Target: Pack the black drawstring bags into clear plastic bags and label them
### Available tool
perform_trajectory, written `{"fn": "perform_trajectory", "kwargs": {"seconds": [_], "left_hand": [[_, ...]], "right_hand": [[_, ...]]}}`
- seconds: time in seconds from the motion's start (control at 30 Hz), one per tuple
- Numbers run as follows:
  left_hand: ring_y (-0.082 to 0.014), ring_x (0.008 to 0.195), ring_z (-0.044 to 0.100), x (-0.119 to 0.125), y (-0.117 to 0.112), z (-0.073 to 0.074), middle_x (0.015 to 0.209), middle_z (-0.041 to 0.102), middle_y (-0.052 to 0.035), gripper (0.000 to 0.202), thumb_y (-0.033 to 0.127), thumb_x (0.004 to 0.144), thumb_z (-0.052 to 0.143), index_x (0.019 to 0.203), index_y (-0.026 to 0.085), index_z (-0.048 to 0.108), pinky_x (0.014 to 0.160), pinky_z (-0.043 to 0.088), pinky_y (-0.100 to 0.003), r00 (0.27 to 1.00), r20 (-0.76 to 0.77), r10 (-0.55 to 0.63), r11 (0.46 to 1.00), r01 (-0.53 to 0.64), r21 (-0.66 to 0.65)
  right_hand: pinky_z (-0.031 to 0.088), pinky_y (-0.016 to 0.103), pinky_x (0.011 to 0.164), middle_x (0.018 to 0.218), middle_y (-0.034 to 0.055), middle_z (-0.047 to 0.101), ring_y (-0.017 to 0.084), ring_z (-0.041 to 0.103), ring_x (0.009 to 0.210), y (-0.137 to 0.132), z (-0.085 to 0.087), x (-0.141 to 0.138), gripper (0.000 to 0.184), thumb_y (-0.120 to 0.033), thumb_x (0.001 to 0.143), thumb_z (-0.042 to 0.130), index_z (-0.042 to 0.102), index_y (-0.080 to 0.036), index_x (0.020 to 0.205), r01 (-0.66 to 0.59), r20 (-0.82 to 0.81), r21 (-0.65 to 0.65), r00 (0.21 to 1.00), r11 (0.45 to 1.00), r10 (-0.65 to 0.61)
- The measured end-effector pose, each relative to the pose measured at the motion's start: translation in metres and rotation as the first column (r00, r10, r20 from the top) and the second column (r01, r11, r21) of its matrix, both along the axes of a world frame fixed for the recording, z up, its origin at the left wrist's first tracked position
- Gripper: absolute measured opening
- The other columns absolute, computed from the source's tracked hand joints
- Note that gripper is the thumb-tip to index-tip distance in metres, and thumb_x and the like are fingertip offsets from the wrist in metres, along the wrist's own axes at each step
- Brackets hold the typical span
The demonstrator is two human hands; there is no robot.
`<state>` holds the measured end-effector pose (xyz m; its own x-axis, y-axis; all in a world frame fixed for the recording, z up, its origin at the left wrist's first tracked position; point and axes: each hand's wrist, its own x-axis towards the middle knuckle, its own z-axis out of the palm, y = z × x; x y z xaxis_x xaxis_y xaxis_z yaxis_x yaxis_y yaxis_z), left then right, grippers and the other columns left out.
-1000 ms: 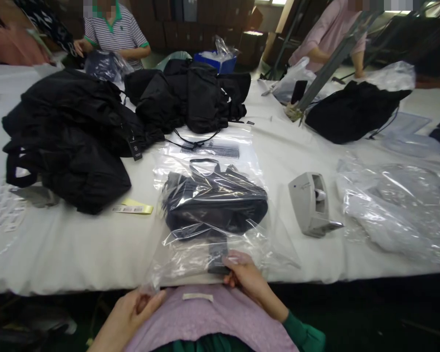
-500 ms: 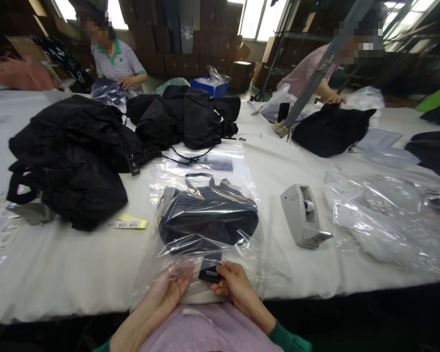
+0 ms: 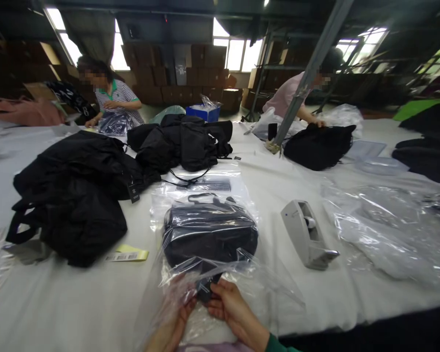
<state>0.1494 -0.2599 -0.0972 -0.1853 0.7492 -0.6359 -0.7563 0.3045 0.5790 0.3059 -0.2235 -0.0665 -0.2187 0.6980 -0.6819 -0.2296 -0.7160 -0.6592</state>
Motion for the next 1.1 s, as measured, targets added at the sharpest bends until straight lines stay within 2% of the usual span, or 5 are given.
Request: {"fn": "perform_trajectory", "kwargs": {"seconds": [0.2, 0.4, 0.63, 0.87, 1.1], "left_hand": [[-0.0114, 0.050, 0.059, 0.010, -0.008, 0.002, 0.058, 0.063, 0.0026, 0.043, 0.031, 0.061, 0.086, 0.090, 0.017, 0.057, 0.048, 0.046, -0.019, 0.962, -0.156, -0.222, 0.975, 0.217, -0.050], [-0.0105, 0.055, 0.061, 0.016, -0.010, 0.018, 0.061, 0.063, 0.0020, 0.043, 0.042, 0.061, 0.084, 0.081, 0.017, 0.056, 0.056, 0.050, -0.020, 0.915, -0.237, -0.326, 0.944, 0.329, -0.029], [-0.0130, 0.059, 0.064, 0.013, -0.011, 0.016, 0.063, 0.063, 0.0011, 0.051, 0.046, 0.061, 0.084, 0.089, 0.018, 0.052, 0.061, 0.053, -0.024, 0.878, -0.283, -0.387, 0.917, 0.399, -0.014], [-0.0142, 0.063, 0.065, 0.019, -0.005, 0.024, 0.074, 0.066, -0.0012, 0.065, 0.058, 0.058, 0.083, 0.098, 0.021, 0.048, 0.061, 0.050, -0.025, 0.881, -0.236, -0.410, 0.912, 0.404, -0.075], [-0.0228, 0.094, 0.065, 0.032, 0.057, 0.124, 0.120, 0.063, -0.0097, 0.100, 0.068, 0.056, 0.080, 0.140, 0.033, 0.038, 0.070, 0.051, -0.029, 0.995, -0.005, -0.098, 0.892, 0.090, 0.444]], "right_hand": [[0.023, 0.018, 0.036, 0.044, -0.0005, 0.056, 0.007, 0.043, 0.034, 0.016, -0.006, -0.012, 0.027, -0.029, 0.068, 0.072, 0.050, -0.018, 0.057, 0.047, 0.103, 0.176, 0.992, 0.983, -0.066], [0.046, 0.021, 0.052, 0.056, -0.0011, 0.059, 0.014, 0.061, 0.056, 0.034, -0.015, -0.039, 0.029, -0.037, 0.073, 0.066, 0.047, -0.021, 0.061, 0.113, 0.202, 0.320, 0.962, 0.941, -0.184], [0.045, 0.024, 0.051, 0.041, 0.0009, 0.054, 0.016, 0.058, 0.046, 0.063, -0.007, -0.057, 0.035, -0.027, 0.078, 0.060, 0.048, -0.021, 0.046, -0.220, 0.466, 0.474, 0.884, 0.852, -0.031], [0.050, 0.034, 0.083, 0.084, 0.0105, 0.074, 0.025, 0.069, 0.083, 0.067, 0.054, -0.015, 0.019, -0.025, 0.086, 0.055, 0.072, -0.017, 0.085, -0.481, 0.657, 0.691, 0.730, 0.540, -0.190], [0.048, 0.051, 0.101, 0.132, 0.0178, 0.060, 0.031, 0.055, 0.123, 0.086, 0.077, -0.002, 0.043, -0.020, 0.096, 0.044, 0.049, -0.013, 0.138, -0.749, 0.559, 0.662, 0.521, -0.032, -0.646]]}}
